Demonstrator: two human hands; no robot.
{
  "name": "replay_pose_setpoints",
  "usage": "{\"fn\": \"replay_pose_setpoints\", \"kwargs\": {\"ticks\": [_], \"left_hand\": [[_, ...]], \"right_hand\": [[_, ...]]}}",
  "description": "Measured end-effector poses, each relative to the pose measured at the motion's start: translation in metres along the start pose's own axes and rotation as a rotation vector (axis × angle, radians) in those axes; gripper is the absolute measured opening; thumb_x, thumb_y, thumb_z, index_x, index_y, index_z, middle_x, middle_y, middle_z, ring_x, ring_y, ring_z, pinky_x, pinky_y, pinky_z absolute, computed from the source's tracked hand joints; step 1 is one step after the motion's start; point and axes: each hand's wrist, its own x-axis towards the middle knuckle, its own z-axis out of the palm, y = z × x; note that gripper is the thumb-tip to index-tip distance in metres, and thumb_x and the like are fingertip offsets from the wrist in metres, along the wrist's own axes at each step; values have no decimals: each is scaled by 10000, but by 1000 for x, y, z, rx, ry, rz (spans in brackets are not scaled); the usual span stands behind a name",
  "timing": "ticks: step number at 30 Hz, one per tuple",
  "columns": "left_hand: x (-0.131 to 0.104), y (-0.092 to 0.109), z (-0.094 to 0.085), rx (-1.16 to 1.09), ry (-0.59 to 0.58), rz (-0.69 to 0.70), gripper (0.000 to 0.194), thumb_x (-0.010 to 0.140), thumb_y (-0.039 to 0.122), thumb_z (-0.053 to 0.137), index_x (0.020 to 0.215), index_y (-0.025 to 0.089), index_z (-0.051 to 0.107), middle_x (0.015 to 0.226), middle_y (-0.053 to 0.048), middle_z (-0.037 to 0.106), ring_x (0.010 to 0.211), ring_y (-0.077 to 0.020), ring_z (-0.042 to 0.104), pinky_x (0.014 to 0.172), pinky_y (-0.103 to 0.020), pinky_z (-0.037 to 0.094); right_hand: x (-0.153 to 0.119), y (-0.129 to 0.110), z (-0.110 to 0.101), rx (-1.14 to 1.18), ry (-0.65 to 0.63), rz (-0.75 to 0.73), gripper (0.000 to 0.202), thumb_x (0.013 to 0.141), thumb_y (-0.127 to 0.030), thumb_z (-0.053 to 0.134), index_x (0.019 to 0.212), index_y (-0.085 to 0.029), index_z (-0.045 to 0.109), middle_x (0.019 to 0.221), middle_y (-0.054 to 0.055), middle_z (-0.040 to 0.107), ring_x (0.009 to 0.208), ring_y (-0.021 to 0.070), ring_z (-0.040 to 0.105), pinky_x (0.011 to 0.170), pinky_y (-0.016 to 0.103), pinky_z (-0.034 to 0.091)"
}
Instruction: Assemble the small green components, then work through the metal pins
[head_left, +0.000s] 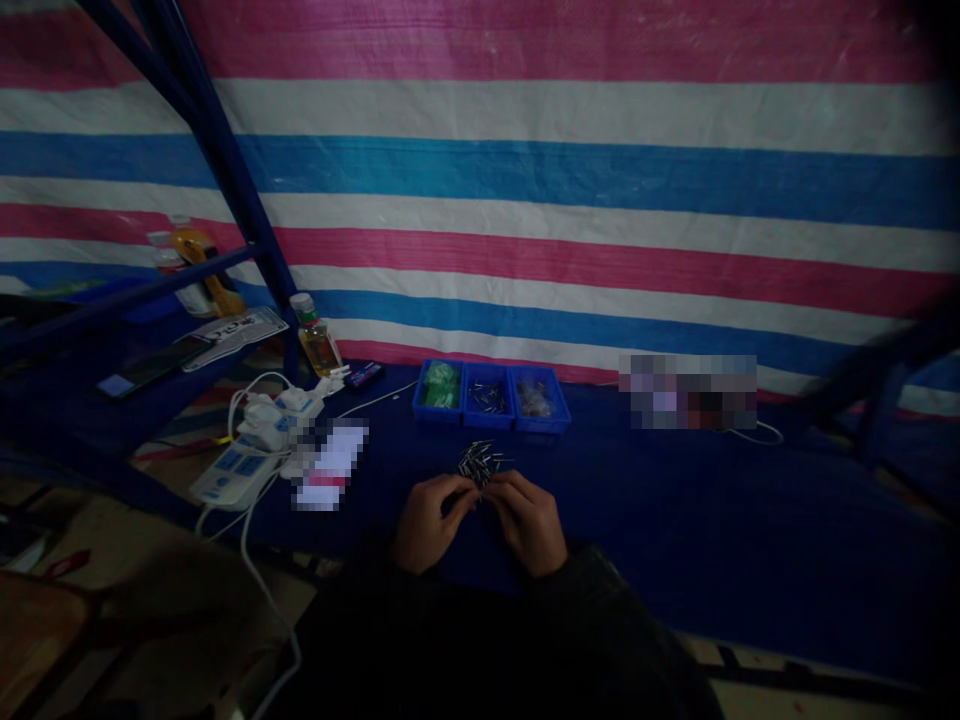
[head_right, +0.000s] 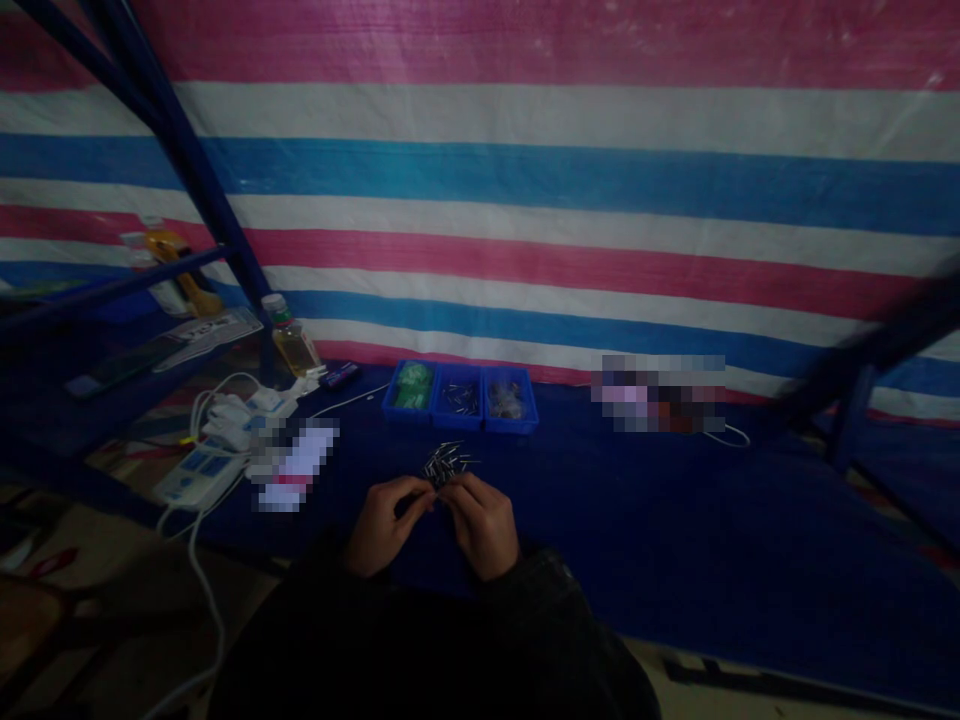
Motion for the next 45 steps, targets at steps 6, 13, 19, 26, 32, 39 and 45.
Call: {"fn": "replay_pose_setpoints", "kwargs": {"ticks": [6,13,19,26,32,39,45], "left_hand": [[0,-1,2,24,53,11,186,970,243,586,846,187,714,826,-33,732,795,-171,680,782,-258,488],[-1,-2,-2,-15,237,-60,185,969,273,591,855,183,706,749,-8,715,700,-150,673,721,-243,488],[0,-3,-4,-21,228,-56,185,966,292,597,854,183,696,730,-2,706,691,-149,671,708,-238,480],[0,-1,-3,-10,171,-51,192,974,296,579,877,188,704,756,-16,727,719,-162,690,734,-250,492],[1,0,-3,-10,148,-53,191,976,298,578,885,187,704,774,-19,730,731,-160,694,748,-246,501],[1,1,-2,5,127,-38,232,985,299,553,857,179,704,757,-23,720,727,-159,677,733,-248,494],[1,3,-2,8,120,-31,253,989,316,546,842,181,701,750,-22,720,712,-159,673,718,-244,495]], "right_hand": [[6,0,-9,-64,-90,7,182,1017,-215,516,968,-219,691,933,64,697,829,186,663,766,307,514],[30,20,-35,-153,48,34,177,1012,-237,537,957,-221,704,953,63,698,862,192,659,801,321,517],[98,41,-45,-316,265,62,148,968,-284,604,1013,-218,728,1016,84,711,983,255,604,894,408,499],[59,54,-27,-310,186,134,184,981,-237,525,1024,-210,702,1012,85,708,974,258,603,917,427,480],[1,54,-19,-252,-87,225,147,955,-216,538,996,-220,679,964,66,688,906,240,630,840,380,512],[2,63,-10,-326,-41,240,272,944,-165,527,1192,-213,625,1052,87,640,949,244,635,837,377,529],[4,65,-2,-397,-8,234,184,937,-92,506,857,-212,619,872,48,588,754,195,595,693,305,457]]}}
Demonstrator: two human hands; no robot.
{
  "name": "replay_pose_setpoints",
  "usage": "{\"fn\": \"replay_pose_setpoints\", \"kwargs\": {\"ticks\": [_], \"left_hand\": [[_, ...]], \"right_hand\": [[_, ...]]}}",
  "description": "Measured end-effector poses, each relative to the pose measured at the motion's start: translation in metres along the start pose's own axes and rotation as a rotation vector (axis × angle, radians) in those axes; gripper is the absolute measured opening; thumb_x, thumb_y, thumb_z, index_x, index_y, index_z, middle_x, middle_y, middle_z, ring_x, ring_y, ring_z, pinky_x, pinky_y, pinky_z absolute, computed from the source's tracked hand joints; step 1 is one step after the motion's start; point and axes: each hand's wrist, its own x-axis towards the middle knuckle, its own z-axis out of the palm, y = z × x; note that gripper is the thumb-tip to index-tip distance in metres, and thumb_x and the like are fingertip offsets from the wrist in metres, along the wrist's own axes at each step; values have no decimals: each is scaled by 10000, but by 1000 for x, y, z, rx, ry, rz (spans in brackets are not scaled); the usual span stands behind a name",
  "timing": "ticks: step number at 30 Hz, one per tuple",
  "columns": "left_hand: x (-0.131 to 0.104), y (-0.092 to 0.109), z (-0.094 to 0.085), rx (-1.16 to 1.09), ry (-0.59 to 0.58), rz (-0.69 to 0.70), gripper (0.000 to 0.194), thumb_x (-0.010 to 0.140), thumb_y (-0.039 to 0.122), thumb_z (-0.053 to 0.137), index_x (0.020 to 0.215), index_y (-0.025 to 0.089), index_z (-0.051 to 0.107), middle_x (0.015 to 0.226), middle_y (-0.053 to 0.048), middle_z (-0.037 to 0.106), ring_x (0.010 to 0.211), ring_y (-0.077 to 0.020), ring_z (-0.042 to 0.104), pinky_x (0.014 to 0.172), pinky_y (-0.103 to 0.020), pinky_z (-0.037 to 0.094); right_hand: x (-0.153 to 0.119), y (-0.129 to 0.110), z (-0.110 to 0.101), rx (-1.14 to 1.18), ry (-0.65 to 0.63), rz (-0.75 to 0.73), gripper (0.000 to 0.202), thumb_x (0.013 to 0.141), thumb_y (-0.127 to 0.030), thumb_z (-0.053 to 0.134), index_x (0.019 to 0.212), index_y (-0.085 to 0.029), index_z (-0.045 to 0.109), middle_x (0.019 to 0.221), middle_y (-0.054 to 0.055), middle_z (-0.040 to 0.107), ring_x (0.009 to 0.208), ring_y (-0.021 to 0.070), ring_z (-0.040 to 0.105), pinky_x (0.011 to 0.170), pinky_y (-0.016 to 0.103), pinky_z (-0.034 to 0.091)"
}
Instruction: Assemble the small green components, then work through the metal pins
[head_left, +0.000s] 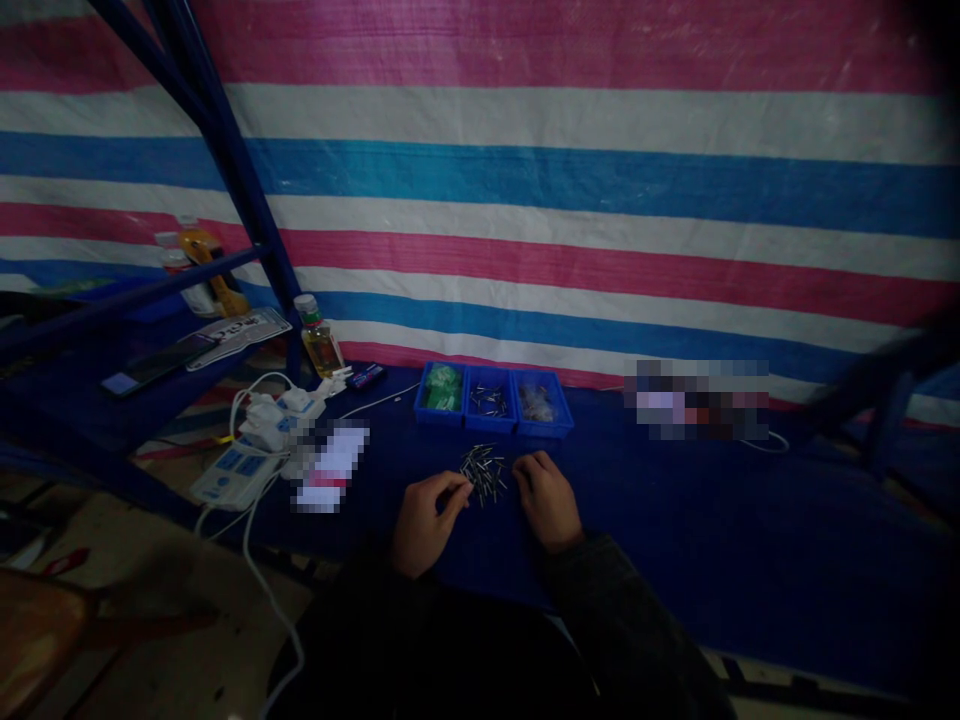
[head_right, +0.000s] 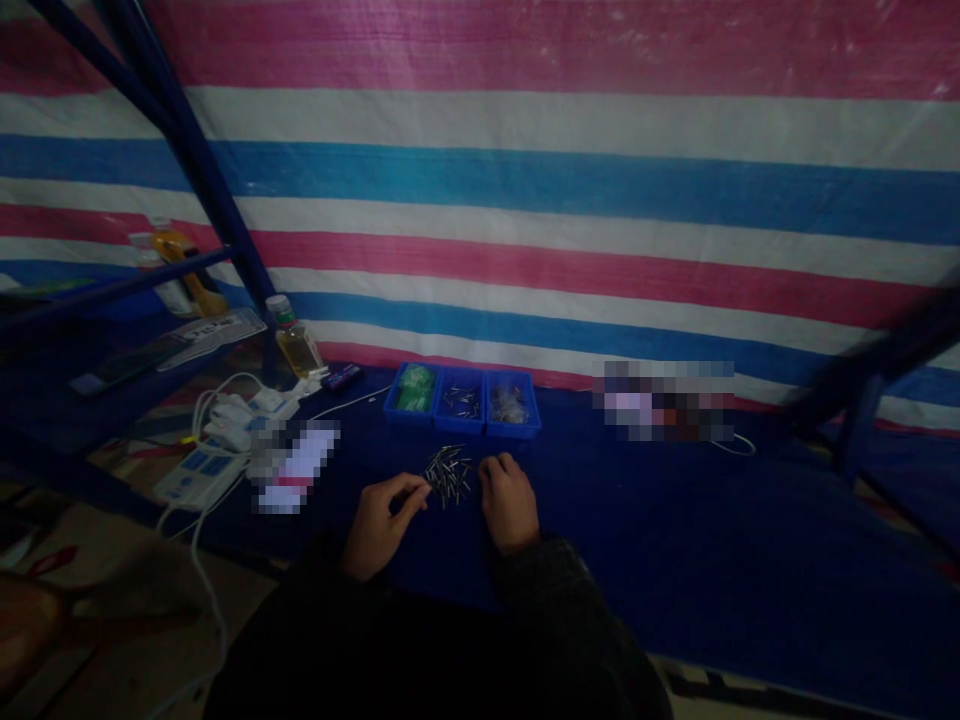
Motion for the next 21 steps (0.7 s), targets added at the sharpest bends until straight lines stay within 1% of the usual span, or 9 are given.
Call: {"fn": "replay_pose_setpoints", "kwargs": {"ticks": [4,7,9,13,15,18,21], "left_hand": [[1,1,0,9,1,0,233,985,299,560,846,183,706,759,-18,728,721,-157,688,733,-237,501],[0,-1,0,-3,2,-5,218,982,294,568,863,182,712,785,-23,742,744,-162,701,734,-236,507],[0,-3,0,-27,7,-6,194,979,287,575,909,181,721,813,-28,754,750,-161,708,740,-237,514],[-1,-7,3,-71,9,-19,176,960,254,603,1069,192,727,867,-30,772,752,-158,723,744,-240,536],[-1,-8,3,-77,-7,-23,191,950,243,615,1099,200,727,887,-29,776,772,-163,729,767,-248,544],[0,-7,3,-58,-40,-20,160,942,248,622,1033,201,744,913,-38,778,797,-175,725,780,-258,544],[1,-4,2,-29,-56,-16,145,942,249,613,919,197,746,861,-36,769,769,-176,710,749,-250,535]], "right_hand": [[0,-2,-1,-37,11,7,241,894,-9,483,801,-214,568,822,45,574,721,193,563,668,303,399],[0,-4,-5,-19,17,22,248,886,9,455,838,-215,550,830,46,593,737,202,565,672,311,379],[0,-7,-9,-8,14,28,238,895,2,442,876,-212,543,855,47,608,750,208,568,684,318,371],[0,-23,-14,29,-30,-86,208,924,-27,430,922,-210,529,894,51,630,828,222,585,740,336,362],[-2,-32,-16,54,-58,-148,201,937,-39,427,934,-213,529,921,56,642,866,227,591,770,346,363],[-4,-45,-17,91,-94,-199,209,938,-38,421,938,-217,531,956,61,653,889,228,595,803,357,369],[-6,-52,-18,137,-87,-206,219,924,-31,423,941,-216,539,961,59,655,893,223,599,818,355,381]]}}
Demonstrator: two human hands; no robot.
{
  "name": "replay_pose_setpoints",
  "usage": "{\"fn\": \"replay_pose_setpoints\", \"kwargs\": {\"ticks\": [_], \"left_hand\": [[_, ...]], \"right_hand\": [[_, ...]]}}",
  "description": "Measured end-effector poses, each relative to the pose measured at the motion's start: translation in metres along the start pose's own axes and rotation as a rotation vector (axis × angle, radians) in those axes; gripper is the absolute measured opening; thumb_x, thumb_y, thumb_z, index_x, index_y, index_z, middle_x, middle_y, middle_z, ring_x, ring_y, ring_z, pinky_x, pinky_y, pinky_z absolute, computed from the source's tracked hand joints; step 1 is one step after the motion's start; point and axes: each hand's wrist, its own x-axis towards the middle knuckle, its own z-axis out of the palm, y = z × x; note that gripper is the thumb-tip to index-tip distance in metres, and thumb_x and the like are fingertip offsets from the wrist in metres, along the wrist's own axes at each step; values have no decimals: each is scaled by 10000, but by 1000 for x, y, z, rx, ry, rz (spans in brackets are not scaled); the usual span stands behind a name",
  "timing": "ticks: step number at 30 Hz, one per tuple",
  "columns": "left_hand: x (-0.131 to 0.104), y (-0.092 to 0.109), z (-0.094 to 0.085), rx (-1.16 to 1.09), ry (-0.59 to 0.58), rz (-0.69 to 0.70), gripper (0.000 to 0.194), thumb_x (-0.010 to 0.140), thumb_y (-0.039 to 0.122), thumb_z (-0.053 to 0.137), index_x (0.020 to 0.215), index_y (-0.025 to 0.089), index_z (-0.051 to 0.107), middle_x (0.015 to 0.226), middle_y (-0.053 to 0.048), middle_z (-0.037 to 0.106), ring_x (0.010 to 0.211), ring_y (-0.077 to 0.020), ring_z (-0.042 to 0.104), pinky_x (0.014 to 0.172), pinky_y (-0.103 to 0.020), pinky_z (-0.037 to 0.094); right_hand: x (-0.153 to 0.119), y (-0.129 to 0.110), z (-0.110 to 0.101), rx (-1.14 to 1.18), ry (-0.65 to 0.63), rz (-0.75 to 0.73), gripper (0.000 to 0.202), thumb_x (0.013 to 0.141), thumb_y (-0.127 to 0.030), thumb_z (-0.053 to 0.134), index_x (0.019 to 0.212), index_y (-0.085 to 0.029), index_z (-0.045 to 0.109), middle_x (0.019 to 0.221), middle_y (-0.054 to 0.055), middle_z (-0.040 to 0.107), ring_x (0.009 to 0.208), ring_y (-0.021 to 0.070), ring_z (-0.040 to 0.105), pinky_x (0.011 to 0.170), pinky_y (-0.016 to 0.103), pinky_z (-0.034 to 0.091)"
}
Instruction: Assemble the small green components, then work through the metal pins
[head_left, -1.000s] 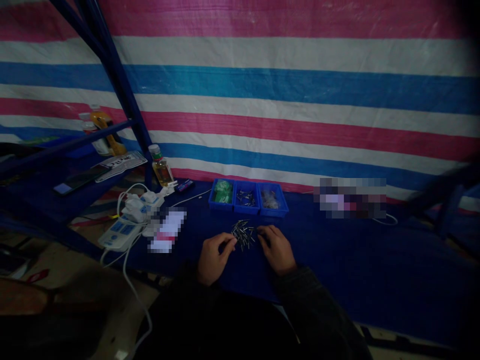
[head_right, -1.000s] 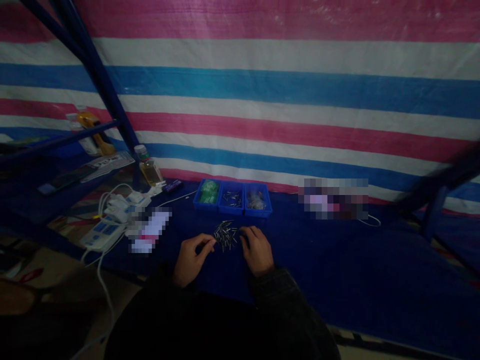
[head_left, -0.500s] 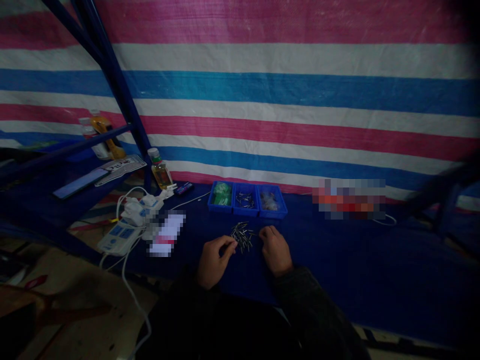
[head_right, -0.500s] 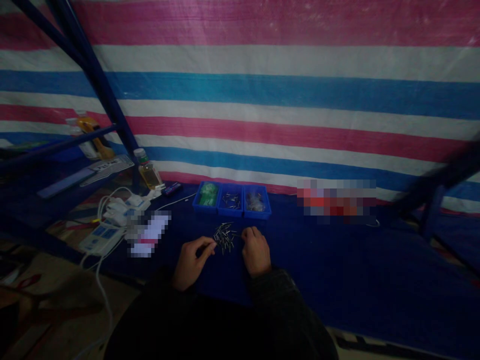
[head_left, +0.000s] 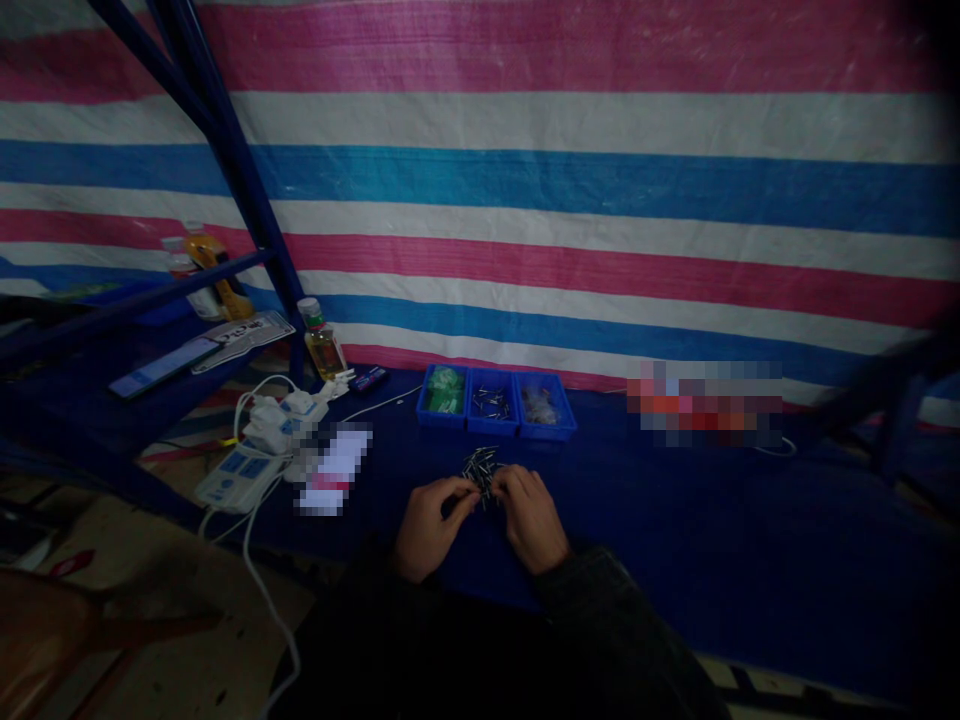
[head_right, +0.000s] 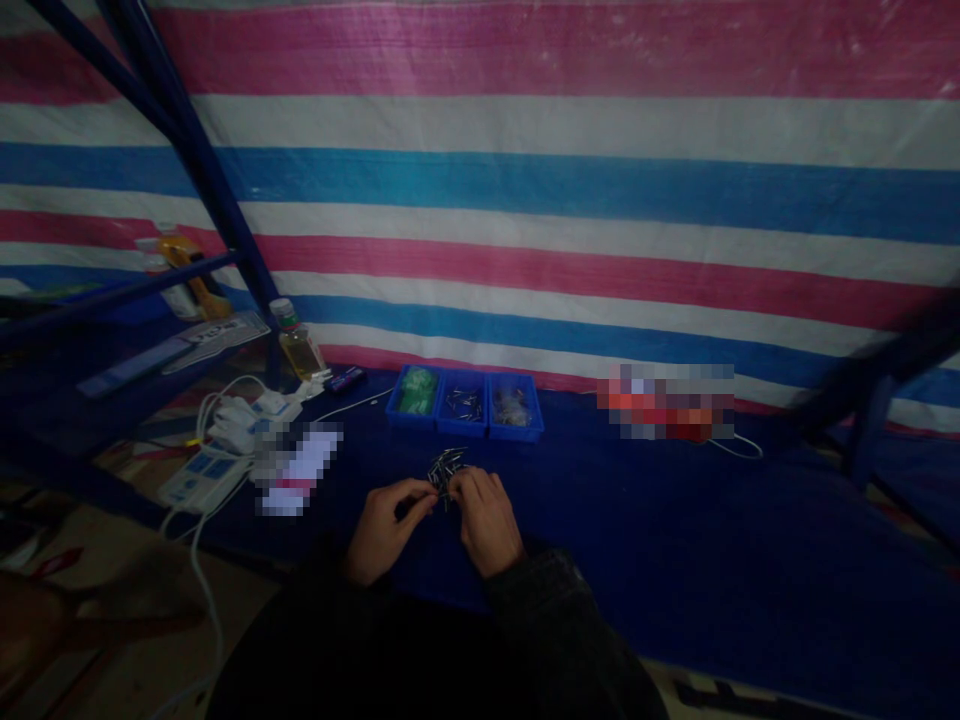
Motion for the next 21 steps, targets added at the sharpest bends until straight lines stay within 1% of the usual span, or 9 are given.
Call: {"fn": "replay_pose_setpoints", "kwargs": {"ticks": [3,7,9,12,14,16,18,21], "left_hand": [[1,1,0,5,-27,7,130,932,241,622,892,199,738,823,-29,760,751,-172,702,732,-244,526],[0,-1,2,30,-111,15,119,926,243,625,910,205,736,771,-10,743,697,-155,679,686,-229,505],[-1,-1,3,49,-131,27,118,923,236,623,900,201,733,741,-1,727,656,-142,654,657,-223,487],[-2,-2,3,64,-101,63,125,918,232,622,862,185,724,750,-14,717,660,-142,638,656,-230,484],[-3,-1,3,49,-56,81,121,918,228,617,880,182,723,795,-29,731,701,-152,653,696,-245,506],[-3,0,2,21,-24,86,116,918,215,610,912,185,722,856,-40,750,763,-165,680,758,-263,529],[-3,1,1,6,-10,82,107,912,197,610,919,189,717,893,-42,761,805,-171,697,802,-273,541],[-3,2,0,12,3,81,95,905,174,617,913,197,709,897,-31,762,822,-170,709,823,-270,543]], "right_hand": [[0,-2,-2,41,22,-10,219,922,-37,424,946,-217,547,954,61,656,885,221,601,819,353,393],[0,-4,-2,89,6,-57,200,951,-64,409,935,-215,538,935,65,651,880,224,604,802,358,403],[-1,-6,-1,108,-5,-77,187,976,-89,406,931,-218,535,928,64,651,882,223,611,801,363,410],[-2,-10,2,131,-1,-74,151,1003,-136,433,981,-222,556,961,69,671,899,228,628,817,377,434],[-3,-11,3,137,18,-52,145,1007,-164,464,1075,-224,576,1011,79,688,930,236,641,844,393,462],[-3,-10,3,150,33,-40,184,1008,-177,478,1147,-229,586,1055,89,693,965,242,646,866,403,490],[-4,-9,4,177,39,-53,202,1009,-174,474,1150,-234,606,1068,91,692,981,241,648,869,400,512],[-4,-8,4,204,44,-58,200,1007,-175,482,1112,-244,637,1054,87,687,977,239,651,868,397,532]]}}
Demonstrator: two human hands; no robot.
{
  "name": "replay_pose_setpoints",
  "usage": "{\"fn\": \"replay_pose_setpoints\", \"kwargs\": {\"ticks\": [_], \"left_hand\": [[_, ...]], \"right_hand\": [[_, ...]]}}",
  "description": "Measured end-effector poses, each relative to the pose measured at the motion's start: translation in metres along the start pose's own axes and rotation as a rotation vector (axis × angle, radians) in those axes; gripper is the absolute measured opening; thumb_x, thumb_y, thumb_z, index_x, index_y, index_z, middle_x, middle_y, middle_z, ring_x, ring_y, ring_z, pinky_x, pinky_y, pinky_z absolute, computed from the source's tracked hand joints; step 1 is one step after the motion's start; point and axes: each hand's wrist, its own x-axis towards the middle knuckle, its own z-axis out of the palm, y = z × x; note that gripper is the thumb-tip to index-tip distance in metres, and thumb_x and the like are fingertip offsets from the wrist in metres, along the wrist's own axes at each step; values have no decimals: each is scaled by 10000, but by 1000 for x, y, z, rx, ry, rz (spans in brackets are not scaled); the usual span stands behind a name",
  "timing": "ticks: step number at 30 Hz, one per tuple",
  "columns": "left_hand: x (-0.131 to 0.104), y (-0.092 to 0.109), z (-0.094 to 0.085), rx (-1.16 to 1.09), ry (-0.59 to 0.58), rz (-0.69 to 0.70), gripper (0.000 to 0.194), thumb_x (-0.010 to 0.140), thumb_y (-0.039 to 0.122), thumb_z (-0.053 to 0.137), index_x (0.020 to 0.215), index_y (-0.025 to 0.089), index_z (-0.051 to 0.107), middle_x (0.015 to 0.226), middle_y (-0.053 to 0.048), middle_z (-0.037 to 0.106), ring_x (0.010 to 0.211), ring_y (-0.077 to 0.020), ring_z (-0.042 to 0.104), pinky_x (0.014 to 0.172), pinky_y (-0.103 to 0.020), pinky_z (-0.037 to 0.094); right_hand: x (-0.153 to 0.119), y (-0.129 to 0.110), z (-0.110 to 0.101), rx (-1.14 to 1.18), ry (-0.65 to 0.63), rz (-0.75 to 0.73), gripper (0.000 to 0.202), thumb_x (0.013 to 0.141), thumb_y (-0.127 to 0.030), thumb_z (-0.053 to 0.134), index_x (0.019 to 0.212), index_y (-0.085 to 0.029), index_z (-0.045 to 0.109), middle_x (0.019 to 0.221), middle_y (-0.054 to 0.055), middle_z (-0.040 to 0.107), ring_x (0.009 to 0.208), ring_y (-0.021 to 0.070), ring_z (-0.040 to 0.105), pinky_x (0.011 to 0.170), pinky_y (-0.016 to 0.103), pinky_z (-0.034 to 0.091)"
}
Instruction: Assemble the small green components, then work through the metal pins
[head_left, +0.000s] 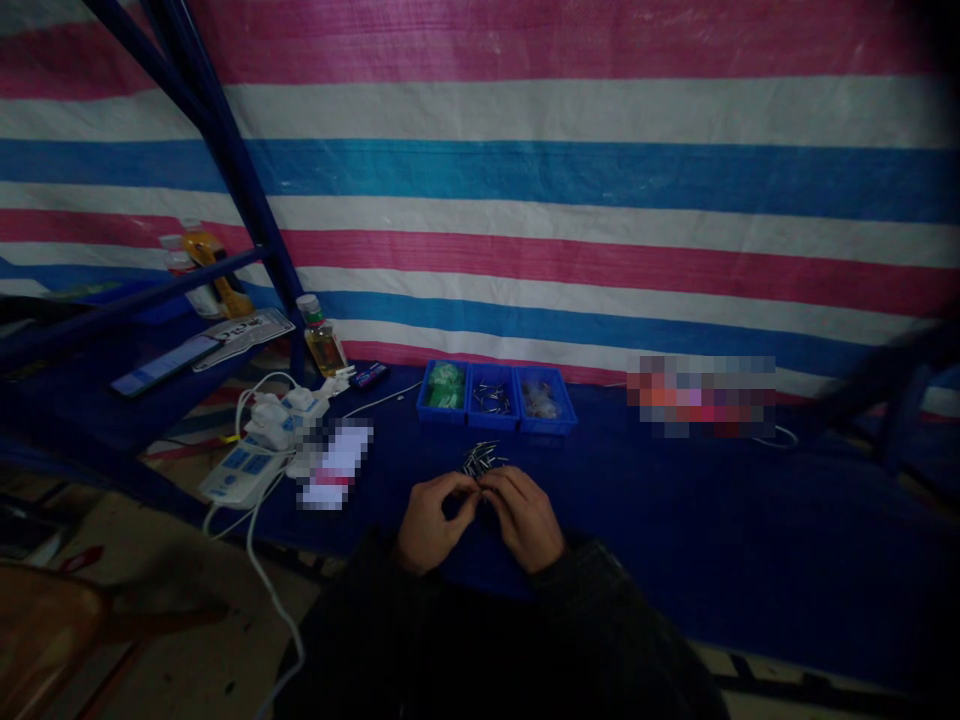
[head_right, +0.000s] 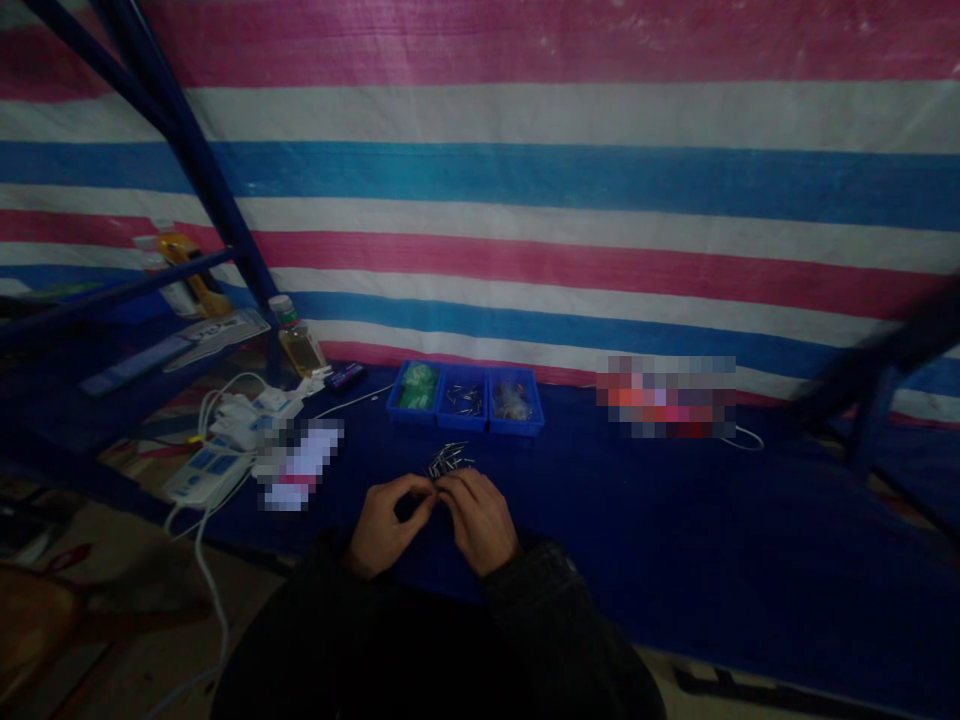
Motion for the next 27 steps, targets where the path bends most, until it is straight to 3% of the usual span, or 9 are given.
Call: {"fn": "replay_pose_setpoints", "kwargs": {"ticks": [27], "left_hand": [[2,-9,2,-42,-3,-70,69,929,202,642,887,199,697,862,-2,754,810,-160,706,788,-245,515]], "right_hand": [[0,-1,-1,91,64,21,151,987,-161,537,1016,-220,672,947,71,700,901,215,682,832,345,561]]}}
